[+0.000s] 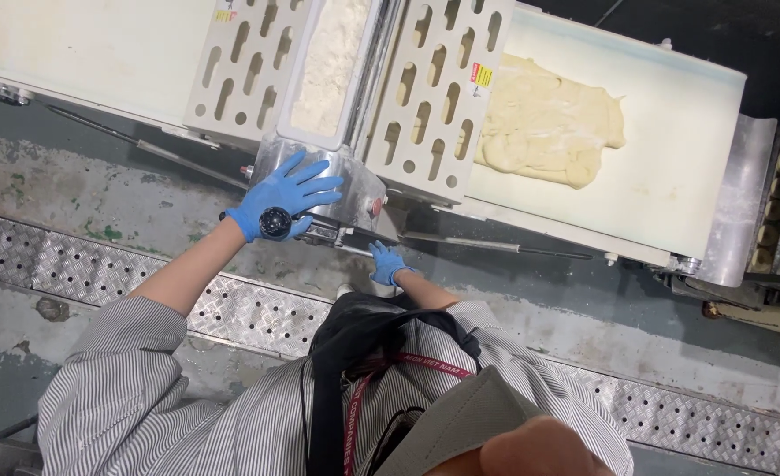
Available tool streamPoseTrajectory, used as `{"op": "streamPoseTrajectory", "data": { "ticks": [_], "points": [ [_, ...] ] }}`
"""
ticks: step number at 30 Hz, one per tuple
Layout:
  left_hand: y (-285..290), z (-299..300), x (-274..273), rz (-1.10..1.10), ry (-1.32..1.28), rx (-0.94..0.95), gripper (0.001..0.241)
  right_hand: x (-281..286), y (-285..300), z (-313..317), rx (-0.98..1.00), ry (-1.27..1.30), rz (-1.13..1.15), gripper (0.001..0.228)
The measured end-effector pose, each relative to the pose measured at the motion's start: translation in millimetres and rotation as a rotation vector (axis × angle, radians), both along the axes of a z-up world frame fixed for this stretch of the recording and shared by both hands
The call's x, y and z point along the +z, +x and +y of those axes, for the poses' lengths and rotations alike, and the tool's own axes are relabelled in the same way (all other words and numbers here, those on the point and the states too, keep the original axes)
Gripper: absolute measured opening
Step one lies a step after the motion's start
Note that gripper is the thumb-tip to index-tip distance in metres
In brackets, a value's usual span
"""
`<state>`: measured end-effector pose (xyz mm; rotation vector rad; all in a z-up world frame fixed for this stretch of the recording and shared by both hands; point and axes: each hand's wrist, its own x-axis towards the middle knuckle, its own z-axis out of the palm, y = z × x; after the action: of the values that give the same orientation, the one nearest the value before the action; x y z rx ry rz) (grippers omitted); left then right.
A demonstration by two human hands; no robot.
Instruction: Operate a commercial dough sheeter to roll and flatten a block of dough to a consistent thickness.
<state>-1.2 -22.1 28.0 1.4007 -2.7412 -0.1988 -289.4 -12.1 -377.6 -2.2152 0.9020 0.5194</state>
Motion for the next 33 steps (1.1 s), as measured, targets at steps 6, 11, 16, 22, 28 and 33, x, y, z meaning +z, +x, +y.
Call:
{"op": "streamPoseTrajectory", "data": {
  "ticks": [6, 11, 16, 22, 28, 33],
  "points": [
    [-3.0, 0.7, 6.9, -0.007, 0.0, 0.009, 0.069, 14.0, -0.3, -2.1, 0.0, 0.016, -0.012, 0.105],
    [-2.5, 0.5, 1.5, -0.047, 0.004, 0.022, 0.072, 18.8, 0.0, -4.8, 0.02, 0.006, 0.012, 0.106],
    [3.7, 2.5, -15.1, -0.052, -0.065, 0.023, 0.07, 1.0, -3.8, -7.5, 0.025, 0.009, -0.041, 0.108],
    [3.5, 3.3, -9.1, 0.051, -0.077, -0.007, 0.069, -2.2, -3.5, -11.5, 0.055, -0.005, -0.037, 0.112],
    [-1.2, 5.2, -10.0, 0.107, -0.092, 0.004, 0.066, -48.7, -9.5, -29.2, 0.005, 0.105, -0.086, 0.08],
    [-7.4, 0.7, -22.9, 0.064, -0.14, 0.028, 0.048, 96.8, -7.7, -48.1, -0.057, 0.222, 0.066, 0.061]
  ]
}}
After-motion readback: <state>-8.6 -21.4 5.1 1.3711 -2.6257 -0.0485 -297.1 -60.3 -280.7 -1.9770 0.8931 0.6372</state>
